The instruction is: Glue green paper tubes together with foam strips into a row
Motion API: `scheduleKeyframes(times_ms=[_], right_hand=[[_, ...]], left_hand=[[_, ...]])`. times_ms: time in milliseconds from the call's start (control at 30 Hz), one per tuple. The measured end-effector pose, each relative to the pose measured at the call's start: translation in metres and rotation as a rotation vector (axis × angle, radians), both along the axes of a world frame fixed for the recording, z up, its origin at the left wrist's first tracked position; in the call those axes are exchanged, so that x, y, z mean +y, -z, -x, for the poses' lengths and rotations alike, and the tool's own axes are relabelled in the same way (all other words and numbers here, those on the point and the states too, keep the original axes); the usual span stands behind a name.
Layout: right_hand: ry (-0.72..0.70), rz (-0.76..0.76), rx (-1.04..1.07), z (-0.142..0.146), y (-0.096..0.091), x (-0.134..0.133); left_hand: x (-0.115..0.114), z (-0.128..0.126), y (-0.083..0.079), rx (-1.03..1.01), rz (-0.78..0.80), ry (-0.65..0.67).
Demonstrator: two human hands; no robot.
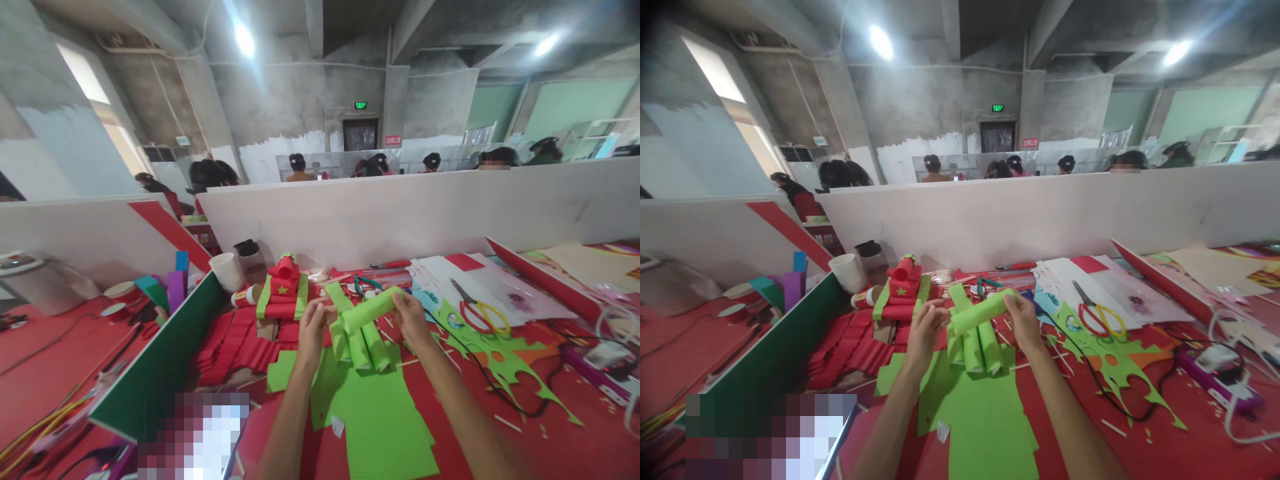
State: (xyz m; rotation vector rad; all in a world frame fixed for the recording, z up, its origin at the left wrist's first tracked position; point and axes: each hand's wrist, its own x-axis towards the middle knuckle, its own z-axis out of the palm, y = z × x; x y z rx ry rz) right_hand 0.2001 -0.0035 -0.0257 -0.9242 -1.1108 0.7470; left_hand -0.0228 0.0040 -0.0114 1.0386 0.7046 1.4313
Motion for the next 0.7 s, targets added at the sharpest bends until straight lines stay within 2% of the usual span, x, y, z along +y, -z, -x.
scheduleKeyframes(times_ms=[67, 167, 267, 367, 467, 567, 700], right_hand=[[-0.098, 0.015, 0.042, 0.006, -0.002, -0.003], [-0.187, 0.042, -0.006, 0.018, -0.003, -0.009], [-0.265, 0.07, -0.077, 0.027, -0.005, -0.015], [-0.323, 0.088, -0.119, 0.034, -0.008, -0.02], [-0.267, 0.049, -0.17, 0.034, -0.008, -0.017], [-0.057, -0.025, -0.247, 0.016, -0.004, -0.006], [0.332, 0.051, -0.553, -0.042, 0.014, 0.011]], left_hand=[[-0.008, -0.003, -0.004, -0.002, 0.076, 0.224], [-0.022, -0.007, -0.008, 0.037, 0.221, 0.514], [-0.03, -0.009, -0.01, 0.064, 0.321, 0.661], [-0.03, -0.008, -0.01, 0.083, 0.339, 0.668], [-0.026, -0.006, -0.009, 0.108, 0.365, 0.607], [-0.019, -0.005, -0.008, 0.068, 0.382, 0.505], [-0.01, -0.002, -0.007, -0.019, 0.461, 0.376]])
